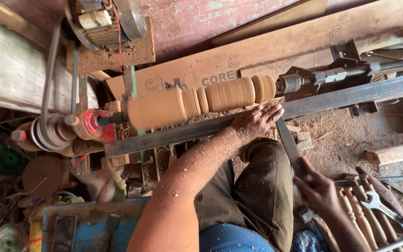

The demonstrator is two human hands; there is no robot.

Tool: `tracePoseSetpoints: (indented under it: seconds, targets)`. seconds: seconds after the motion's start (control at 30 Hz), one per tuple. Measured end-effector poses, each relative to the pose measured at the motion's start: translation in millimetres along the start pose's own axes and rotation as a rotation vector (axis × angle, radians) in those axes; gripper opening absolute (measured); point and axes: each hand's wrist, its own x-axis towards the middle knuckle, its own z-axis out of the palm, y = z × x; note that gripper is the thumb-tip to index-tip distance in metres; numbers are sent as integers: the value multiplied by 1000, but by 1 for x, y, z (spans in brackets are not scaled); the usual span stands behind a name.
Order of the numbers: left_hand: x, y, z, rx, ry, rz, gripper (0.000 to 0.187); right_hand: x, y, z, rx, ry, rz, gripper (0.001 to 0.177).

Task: The person uses a chisel to shape a rotating wood piece on a lathe, creating decorative contours and grooves.

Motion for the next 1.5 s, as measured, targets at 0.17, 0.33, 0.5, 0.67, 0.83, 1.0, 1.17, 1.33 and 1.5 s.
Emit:
tracePoseSetpoints:
  seconds: [0.17,0.33,0.5,0.67,0.83,1.0,1.17,1.33,1.5]
  targets:
    - [4,-6,-36,153,-128,71,59,-34,-13,55,104,73,-96,72]
    - [7,-10,-48,138,-150,90,56,-39,-16,73,168,121,-84,74]
    - [8,-10,-47,3,-138,54,55,-37,-10,83,292,102,-225,67]
    - [8,-11,-48,22,-186,31,56,-38,-8,93,315,111,-203,69]
    - [5,-4,-30,147,-114,65,55,-21,-1,39,29,39,-186,66]
    - [-4,-2,18,114,-46,100,54,11,3,-21,-80,-39,-80,64]
    - [-4,3,36,-243,235,-20,62,65,13,-84,-298,-189,23,51]
    - [-6,-1,-23,123,4,13,57,87,30,-88,-277,-179,-156,66]
    - [5,-12,-32,-82,198,1,56,29,33,-20,-82,-59,-27,72]
